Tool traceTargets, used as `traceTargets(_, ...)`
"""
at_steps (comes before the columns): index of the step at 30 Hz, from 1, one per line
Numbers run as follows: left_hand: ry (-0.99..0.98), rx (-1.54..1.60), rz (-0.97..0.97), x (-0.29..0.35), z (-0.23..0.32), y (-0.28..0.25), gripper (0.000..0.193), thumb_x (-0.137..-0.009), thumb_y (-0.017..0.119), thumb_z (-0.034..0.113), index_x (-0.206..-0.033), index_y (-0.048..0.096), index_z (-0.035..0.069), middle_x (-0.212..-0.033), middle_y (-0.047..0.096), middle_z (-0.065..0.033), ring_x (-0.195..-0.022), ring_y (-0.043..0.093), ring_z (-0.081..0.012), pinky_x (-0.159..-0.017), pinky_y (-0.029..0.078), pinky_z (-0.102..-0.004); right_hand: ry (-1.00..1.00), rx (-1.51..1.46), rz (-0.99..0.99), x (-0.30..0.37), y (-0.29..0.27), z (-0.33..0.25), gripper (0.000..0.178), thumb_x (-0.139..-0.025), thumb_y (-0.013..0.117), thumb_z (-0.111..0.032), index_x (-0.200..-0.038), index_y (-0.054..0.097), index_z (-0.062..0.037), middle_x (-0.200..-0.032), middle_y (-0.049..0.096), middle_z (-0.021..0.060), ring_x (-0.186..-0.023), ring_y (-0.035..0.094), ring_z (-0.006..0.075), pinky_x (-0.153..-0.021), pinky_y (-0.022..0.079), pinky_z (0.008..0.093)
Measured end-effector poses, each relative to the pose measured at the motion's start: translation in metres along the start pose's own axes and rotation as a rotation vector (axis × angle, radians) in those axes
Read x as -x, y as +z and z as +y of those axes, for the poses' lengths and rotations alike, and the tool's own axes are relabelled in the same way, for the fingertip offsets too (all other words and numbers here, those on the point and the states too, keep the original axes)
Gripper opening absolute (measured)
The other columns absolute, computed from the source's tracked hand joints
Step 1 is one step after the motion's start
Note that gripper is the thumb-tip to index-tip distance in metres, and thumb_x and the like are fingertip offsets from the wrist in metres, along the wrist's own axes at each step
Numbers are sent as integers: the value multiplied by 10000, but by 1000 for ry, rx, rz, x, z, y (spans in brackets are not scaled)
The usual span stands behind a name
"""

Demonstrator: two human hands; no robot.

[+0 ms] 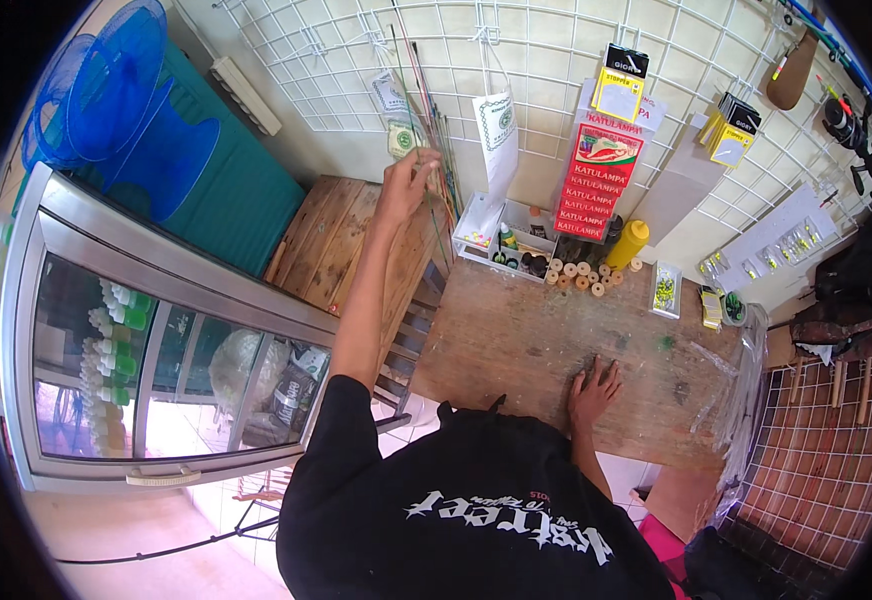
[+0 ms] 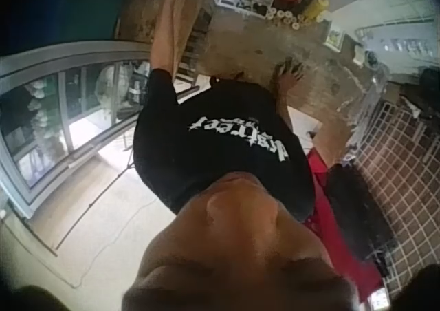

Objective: Assembling fishing tackle by threading a float and weights onto a fishing line on a workbench.

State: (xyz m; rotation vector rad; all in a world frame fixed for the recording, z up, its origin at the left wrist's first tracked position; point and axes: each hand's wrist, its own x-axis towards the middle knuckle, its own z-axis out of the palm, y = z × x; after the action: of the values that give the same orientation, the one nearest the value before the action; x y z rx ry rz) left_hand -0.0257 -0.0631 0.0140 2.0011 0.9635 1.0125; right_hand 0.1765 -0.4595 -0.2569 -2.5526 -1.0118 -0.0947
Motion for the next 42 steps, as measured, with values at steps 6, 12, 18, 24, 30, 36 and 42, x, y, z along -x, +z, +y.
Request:
traceTargets(6,107,-51,19,-11,21,-18,193,-934,566,144,-1081,618,29,-863,671,-77,-629,584,-122,-605,473,-288,-19,-16,39,1,1,1,497,-907,510,-311,-1386,456,-190,-1491,295,178,-1386,244,352,-1139,135,513)
traceTargets(12,94,-28,11,-27,57,-36,223,-938,562,166,-1126,608,55,-844,682,-78,-655,610,-123,-598,470,-293,-16,-26,35,2,2,2,506,-888,536,-296,-1374,472,-169,-1497,277,188,-1392,232,364,-1139,149,523)
traceTargets(18,168,-79,-16,-44,97,-54,229,-948,553,182,-1139,605,65,-844,687,-84,-633,631,-125,-558,488,-287,-15,-12,52,2,3,3,500,-909,518,-321,-1390,453,-203,-1487,305,179,-1380,258,353,-1137,146,510)
traceTargets(24,202,-81,-106,-66,126,-73,249,-975,520,220,-1193,576,113,-949,671,-24,-685,594,-88,-606,563,-255,-29,-10,53,1,1,1,500,-911,518,-322,-1393,450,-208,-1488,306,177,-1380,260,346,-1138,143,505)
traceTargets(30,388,-102,-130,-77,174,-84,274,-949,542,163,-1187,556,29,-981,680,-117,-650,671,-171,-596,592,-293,-6,-19,23,1,4,6,509,-898,525,-305,-1385,455,-173,-1499,275,192,-1388,236,370,-1134,154,529)
traceTargets(36,281,-92,-202,-82,237,-113,361,-972,514,228,-1268,470,25,-1098,618,-172,-615,620,-152,-568,588,-323,-6,-21,26,3,3,3,512,-893,528,-314,-1381,459,-177,-1498,279,197,-1383,249,368,-1133,154,530)
traceTargets(42,297,-182,-194,-93,281,-131,463,-962,514,275,-1308,425,-20,-1079,618,-185,-629,667,-207,-563,607,-353,-12,-35,64,7,7,8,525,-880,530,-311,-1387,456,-193,-1490,296,194,-1370,271,375,-1134,144,526)
